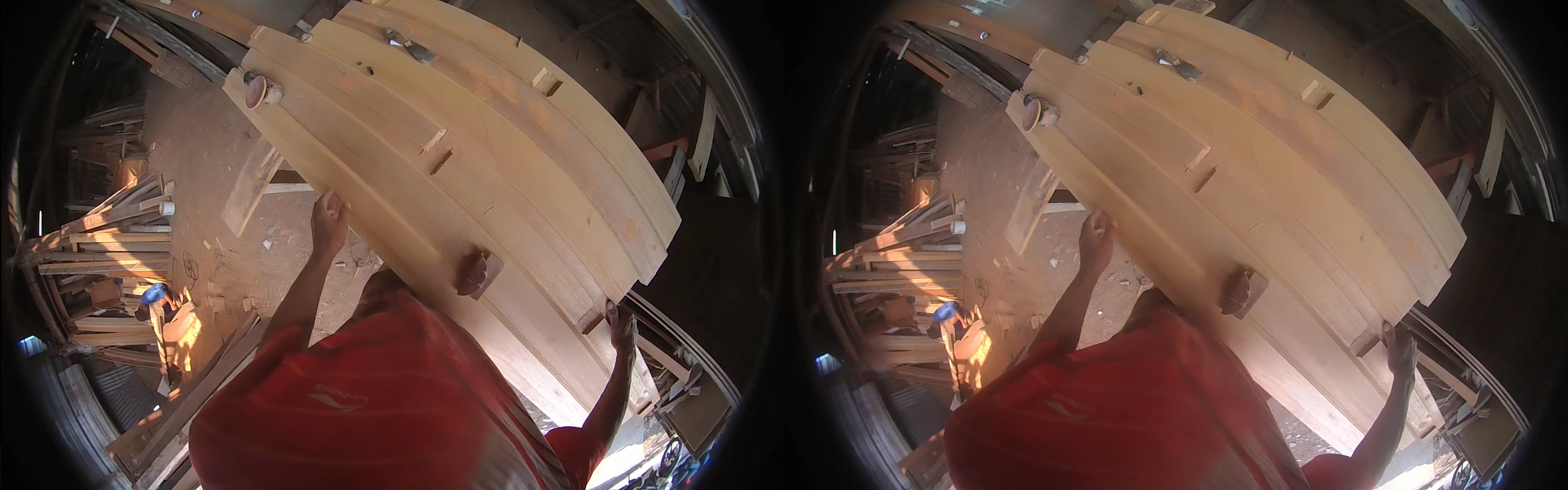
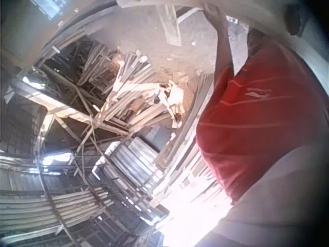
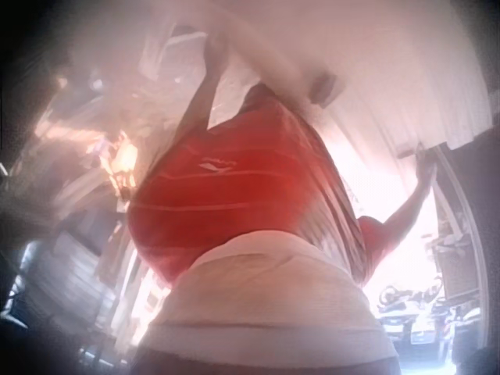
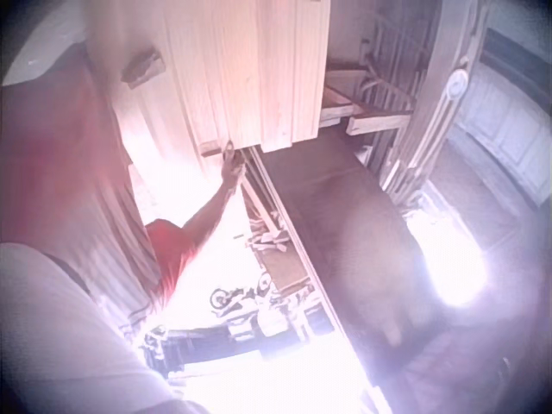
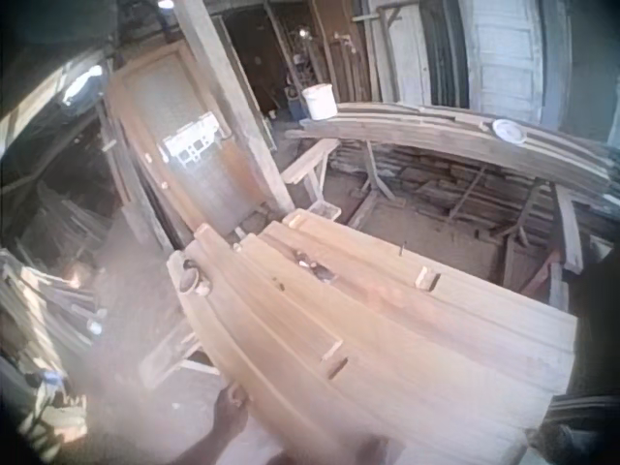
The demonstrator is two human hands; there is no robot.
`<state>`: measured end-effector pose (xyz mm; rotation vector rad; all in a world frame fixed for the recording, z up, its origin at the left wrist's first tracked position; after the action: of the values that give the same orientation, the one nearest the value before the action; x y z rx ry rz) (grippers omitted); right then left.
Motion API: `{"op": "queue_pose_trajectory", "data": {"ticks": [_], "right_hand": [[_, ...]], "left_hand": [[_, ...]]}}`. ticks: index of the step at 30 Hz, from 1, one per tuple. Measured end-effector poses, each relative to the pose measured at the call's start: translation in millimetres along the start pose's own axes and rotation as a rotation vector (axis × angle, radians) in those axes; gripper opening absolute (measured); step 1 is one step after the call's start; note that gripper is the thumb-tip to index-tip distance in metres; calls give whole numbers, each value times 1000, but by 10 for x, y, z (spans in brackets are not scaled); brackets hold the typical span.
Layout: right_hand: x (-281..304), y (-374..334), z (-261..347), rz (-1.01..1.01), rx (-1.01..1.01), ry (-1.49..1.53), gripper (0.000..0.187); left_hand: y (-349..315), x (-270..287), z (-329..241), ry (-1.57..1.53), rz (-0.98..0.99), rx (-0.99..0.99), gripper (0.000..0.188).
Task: The person sands the surface and edges of long wooden beams by hand with a piece of sandpaper and then uses an electric angle grinder with a sanding disc to smooth the wood further.
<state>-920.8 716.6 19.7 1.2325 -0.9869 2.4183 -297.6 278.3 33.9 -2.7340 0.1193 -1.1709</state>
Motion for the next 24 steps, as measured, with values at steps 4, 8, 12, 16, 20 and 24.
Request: {"op": "queue_pose_trajectory", "data": {"ticks": [4,8,12,16,20,24], "right_hand": [[86,-68,-136,-126,-26,-55,67],[419,-226,61,-141,-76,-82,71],[781,-415,448,-209,-19,2,59],[1077,-608,547,-104,-39,-67,62],[1247,-712,772,-210,58,-81,62],[1144,-673,714,-253,-17,-65,63]], "left_hand": [[-68,-45,-28,59,-56,-46,52],[-213,-364,-247,-171,74,-70,47],[-179,-838,-649,-674,191,14,62],[184,-1168,-936,-950,303,399,80],[484,-1422,-1214,-1372,395,520,91],[675,-1547,-1280,-1241,211,627,99]]}}
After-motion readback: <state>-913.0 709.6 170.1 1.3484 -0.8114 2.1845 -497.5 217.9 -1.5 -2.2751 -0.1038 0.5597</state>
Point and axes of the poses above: each hand's wrist, its own y-axis towards the middle knuckle, its own x-axis out of the back of the hand, z = x × y, the point moved 6 cm from there along y, towards the middle knuckle, and after that the axes turned 1 degree about z, right-handed, at the moved point
